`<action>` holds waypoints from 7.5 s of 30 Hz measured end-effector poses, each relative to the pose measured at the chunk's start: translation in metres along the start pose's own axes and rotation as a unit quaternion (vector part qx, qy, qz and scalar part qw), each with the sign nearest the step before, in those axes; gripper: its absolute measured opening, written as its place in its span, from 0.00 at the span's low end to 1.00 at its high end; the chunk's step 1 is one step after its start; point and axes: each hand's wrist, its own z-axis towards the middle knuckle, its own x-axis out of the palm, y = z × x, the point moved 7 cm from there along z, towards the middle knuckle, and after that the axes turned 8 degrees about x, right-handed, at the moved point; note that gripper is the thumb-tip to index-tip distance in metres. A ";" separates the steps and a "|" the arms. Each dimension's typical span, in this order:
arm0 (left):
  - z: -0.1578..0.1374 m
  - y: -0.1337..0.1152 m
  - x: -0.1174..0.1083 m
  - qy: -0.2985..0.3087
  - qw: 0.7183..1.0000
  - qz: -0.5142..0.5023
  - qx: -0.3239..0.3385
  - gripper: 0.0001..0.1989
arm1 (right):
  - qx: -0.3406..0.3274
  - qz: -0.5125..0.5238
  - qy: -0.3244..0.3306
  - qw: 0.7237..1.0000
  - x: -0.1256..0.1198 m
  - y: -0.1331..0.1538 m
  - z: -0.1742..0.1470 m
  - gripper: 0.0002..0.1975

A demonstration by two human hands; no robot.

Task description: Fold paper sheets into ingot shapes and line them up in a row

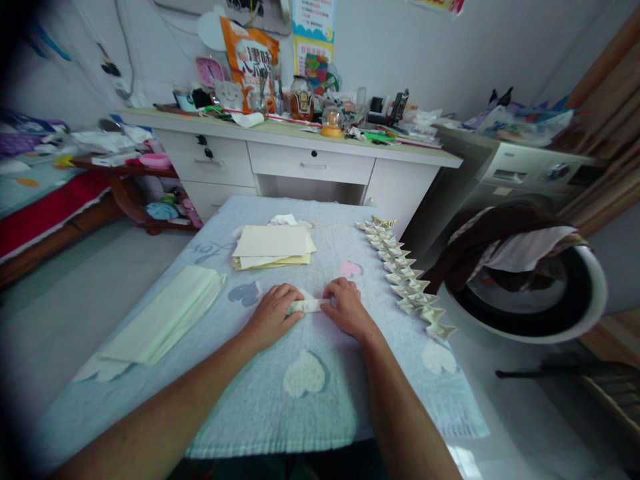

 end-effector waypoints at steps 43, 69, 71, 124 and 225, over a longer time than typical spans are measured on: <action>0.002 -0.005 -0.001 0.000 0.999 0.030 -0.037 0.12 | 0.012 0.021 0.008 1.000 0.005 -0.009 0.011 0.03; -0.008 -0.036 0.008 0.101 0.984 0.126 0.080 0.12 | -0.023 -0.017 0.020 0.999 0.005 -0.005 0.008 0.09; -0.008 -0.035 0.008 0.102 0.983 0.132 0.080 0.12 | -0.033 -0.007 0.028 0.999 0.005 -0.008 0.008 0.12; -0.007 -0.021 -0.001 0.024 0.995 0.050 0.080 0.09 | -0.021 0.026 -0.085 0.996 -0.015 -0.013 0.004 0.06; -0.005 0.010 -0.035 -0.206 0.951 -0.149 -0.177 0.12 | -0.102 0.038 -0.145 0.983 0.015 0.066 -0.017 0.14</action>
